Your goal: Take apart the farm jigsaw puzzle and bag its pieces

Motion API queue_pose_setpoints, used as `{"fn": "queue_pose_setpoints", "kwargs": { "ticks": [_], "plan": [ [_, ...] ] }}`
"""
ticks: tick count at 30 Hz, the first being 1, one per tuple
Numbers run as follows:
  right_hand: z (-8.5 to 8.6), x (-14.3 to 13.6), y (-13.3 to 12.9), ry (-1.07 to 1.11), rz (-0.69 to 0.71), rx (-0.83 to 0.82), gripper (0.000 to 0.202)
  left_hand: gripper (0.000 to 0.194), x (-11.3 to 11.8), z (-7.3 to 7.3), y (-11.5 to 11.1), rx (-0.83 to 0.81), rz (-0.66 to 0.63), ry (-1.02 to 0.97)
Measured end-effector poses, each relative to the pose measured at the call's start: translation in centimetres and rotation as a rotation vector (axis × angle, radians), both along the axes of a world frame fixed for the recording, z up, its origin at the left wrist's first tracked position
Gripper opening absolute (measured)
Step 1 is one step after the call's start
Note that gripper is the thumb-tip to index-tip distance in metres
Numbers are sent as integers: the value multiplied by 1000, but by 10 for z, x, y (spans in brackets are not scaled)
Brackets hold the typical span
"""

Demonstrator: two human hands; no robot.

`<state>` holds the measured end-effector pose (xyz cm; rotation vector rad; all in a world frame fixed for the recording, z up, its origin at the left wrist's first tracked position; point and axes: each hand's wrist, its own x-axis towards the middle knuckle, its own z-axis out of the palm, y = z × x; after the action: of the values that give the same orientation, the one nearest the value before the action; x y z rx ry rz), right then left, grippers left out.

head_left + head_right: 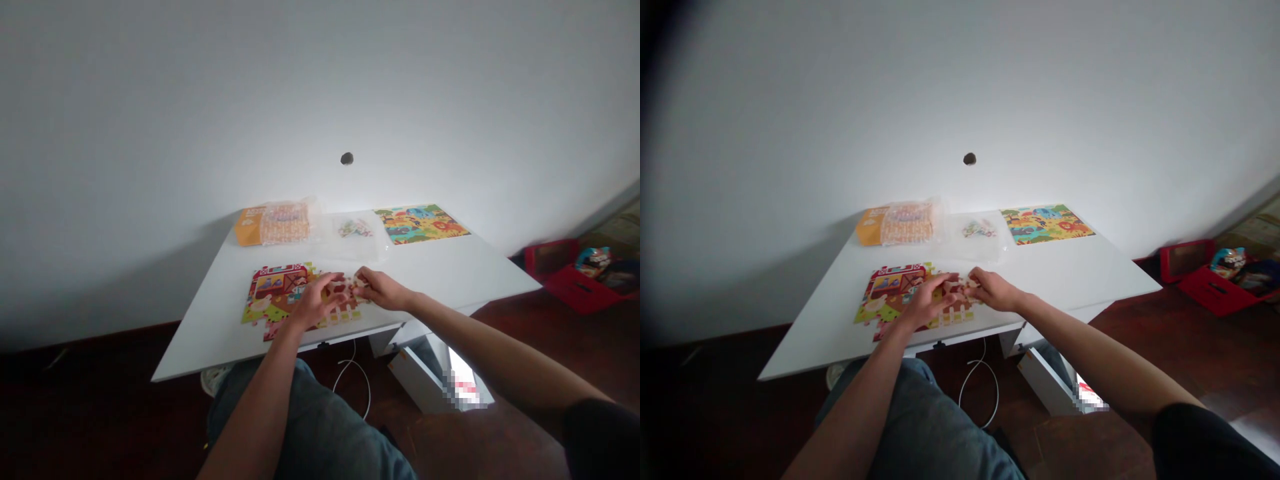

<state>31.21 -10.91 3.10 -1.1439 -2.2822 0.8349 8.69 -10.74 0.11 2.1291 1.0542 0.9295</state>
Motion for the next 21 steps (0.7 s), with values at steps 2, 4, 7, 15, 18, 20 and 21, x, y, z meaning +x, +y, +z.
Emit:
{"fn": "queue_pose_setpoints", "kwargs": {
  "ticks": [2, 4, 7, 15, 18, 20, 21],
  "plan": [
    [8, -15, 5, 1, 36, 21, 15, 38, 0, -1, 1, -46, 49, 22],
    [15, -27, 13, -22, 88, -4, 16, 33, 1, -1, 2, -73, 129, 37],
    [20, -30, 25, -59, 171, -34, 21, 28, 0, 0, 2, -103, 165, -39],
    [0, -16, 42, -553, 161, 162, 75, 22, -6, 1, 7, -86, 509, -234],
    [-1, -22, 48, -596, 134, 79, 78, 23, -5, 1, 8, -83, 529, -126],
    [1, -27, 52, -607, 127, 31, 76, 24, -4, 2, 8, -90, 513, -95],
    [2, -29, 54, -597, 119, 13, 73, 24, -4, 2, 7, -96, 499, -95]
  ]
}}
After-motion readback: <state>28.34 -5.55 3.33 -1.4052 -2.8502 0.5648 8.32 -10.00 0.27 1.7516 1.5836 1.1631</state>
